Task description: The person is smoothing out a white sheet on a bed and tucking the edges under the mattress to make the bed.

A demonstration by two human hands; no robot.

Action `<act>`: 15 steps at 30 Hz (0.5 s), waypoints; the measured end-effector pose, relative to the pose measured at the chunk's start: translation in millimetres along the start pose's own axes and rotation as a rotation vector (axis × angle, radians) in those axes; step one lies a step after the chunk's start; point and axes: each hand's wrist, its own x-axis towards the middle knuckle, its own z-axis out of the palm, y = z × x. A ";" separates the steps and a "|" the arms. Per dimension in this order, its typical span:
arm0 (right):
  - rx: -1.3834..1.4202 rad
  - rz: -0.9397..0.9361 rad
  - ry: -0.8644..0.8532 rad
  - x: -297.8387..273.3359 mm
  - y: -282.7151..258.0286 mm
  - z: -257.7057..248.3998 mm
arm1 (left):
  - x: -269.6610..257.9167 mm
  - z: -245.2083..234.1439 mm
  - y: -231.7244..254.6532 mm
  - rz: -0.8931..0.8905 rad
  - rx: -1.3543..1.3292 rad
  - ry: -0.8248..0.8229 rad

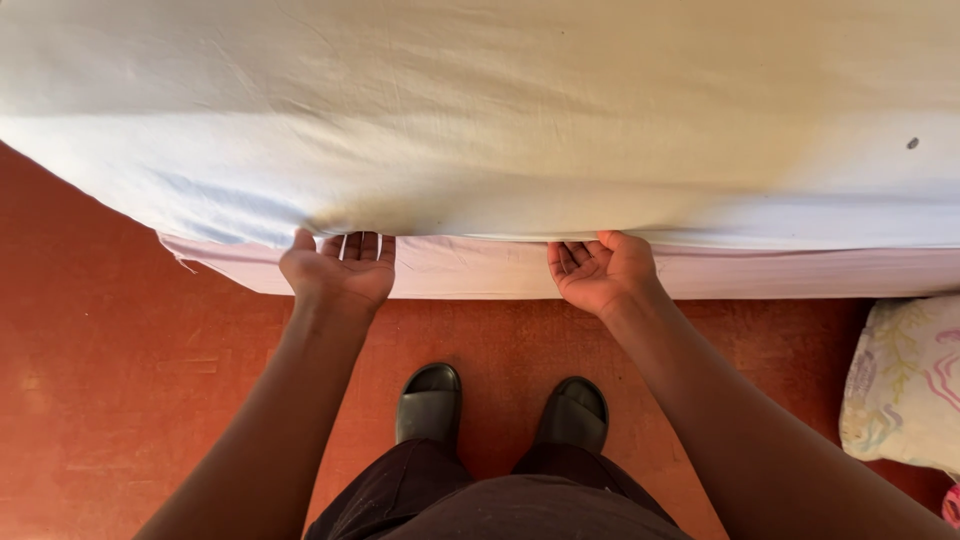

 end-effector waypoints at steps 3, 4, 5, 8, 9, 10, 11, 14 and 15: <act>0.072 -0.021 0.001 2.4 6.6 4.4 | 12.8 -7.4 -1.7 -0.011 -0.100 -0.024; 0.080 -0.023 -0.002 1.7 8.2 6.3 | 12.6 -6.8 -1.6 -0.012 -0.093 -0.029; 0.143 -0.028 -0.032 1.2 9.8 7.9 | 12.5 -6.5 -1.7 -0.010 -0.099 -0.026; 0.212 -0.035 -0.078 0.1 13.0 6.8 | 4.2 -4.7 2.0 -0.004 -0.051 -0.001; 0.214 -0.042 -0.098 -0.2 14.2 7.0 | 0.1 -3.2 4.9 -0.002 -0.003 0.016; 0.213 -0.036 -0.096 -3.8 15.5 9.8 | -0.5 -3.3 6.0 0.003 -0.003 0.021; 0.262 -0.046 -0.042 -7.3 16.8 13.0 | -0.8 -3.1 7.2 -0.006 0.012 0.019; 0.295 -0.057 0.007 1.2 19.7 15.6 | 0.3 -1.5 6.7 -0.004 -0.036 -0.005; 0.289 -0.064 0.011 7.0 20.4 13.6 | 1.4 -1.5 4.8 -0.004 -0.090 -0.026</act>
